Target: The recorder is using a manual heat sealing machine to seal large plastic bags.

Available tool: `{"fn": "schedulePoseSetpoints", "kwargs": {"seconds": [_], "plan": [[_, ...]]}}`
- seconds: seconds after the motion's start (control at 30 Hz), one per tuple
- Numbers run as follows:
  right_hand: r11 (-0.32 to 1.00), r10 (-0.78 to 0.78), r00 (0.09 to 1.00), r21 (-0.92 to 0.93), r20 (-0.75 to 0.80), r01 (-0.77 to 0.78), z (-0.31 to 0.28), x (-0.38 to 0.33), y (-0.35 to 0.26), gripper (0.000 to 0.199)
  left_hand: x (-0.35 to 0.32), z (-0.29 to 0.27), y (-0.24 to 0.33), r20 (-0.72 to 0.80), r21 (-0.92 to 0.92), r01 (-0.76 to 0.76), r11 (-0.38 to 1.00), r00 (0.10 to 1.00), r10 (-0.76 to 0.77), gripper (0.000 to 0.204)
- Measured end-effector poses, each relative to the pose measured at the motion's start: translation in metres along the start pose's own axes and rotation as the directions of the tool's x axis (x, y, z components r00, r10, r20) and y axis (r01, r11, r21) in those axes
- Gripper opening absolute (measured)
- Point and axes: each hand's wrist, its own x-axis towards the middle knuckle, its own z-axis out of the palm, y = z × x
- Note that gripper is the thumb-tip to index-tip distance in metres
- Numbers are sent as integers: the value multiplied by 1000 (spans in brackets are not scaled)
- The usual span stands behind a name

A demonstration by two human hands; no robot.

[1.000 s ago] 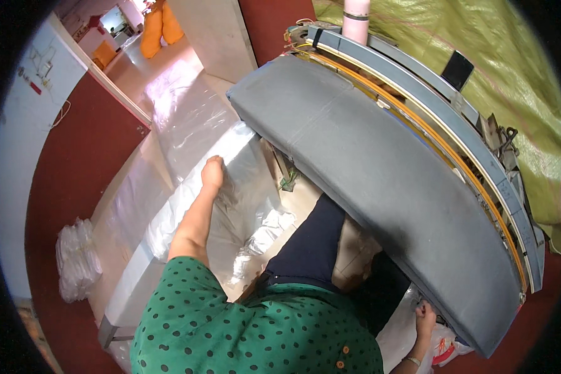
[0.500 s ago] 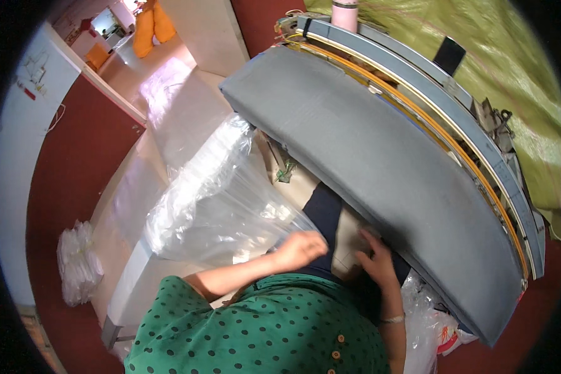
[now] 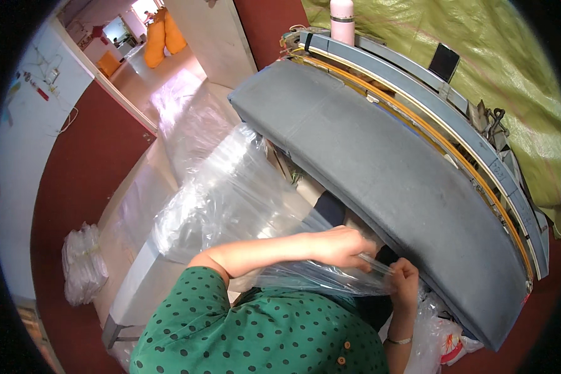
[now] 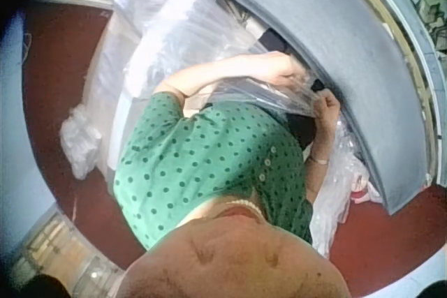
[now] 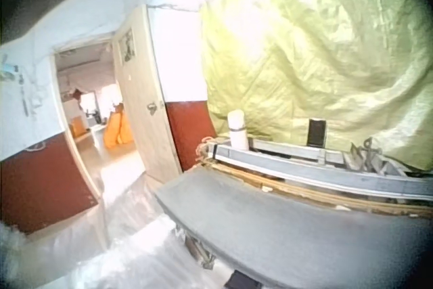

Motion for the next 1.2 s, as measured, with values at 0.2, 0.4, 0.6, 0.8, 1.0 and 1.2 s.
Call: {"fn": "schedulePoseSetpoints", "kwargs": {"seconds": [0.2,0.4,0.6,0.8,1.0,1.2], "plan": [[736,141,974,-677,178,18,-20,-49,-15,16,28,-53,40,-357,-214,-284,935,913,196,15],[362,-197,883,-868,-426,-339,-156,-169,6,18,29,-91,64,-429,227,-421,878,766,478,9],[635,-742,155,-758,-652,-148,-320,-375,-77,32,6,-50,-1,372,243,-212,946,922,111,18],[246,-943,-24,-646,-332,-723,-303,-398,-160,32,-65,-206,-129,247,190,301,935,907,-342,28],[417,-714,423,-824,-558,-383,-273,-182,-128,22,-66,-375,-80,-842,472,638,609,122,526,15],[336,-747,399,-821,-531,-463,-218,-91,-113,16,-8,-269,-147,-704,542,422,727,700,118,39]]}}
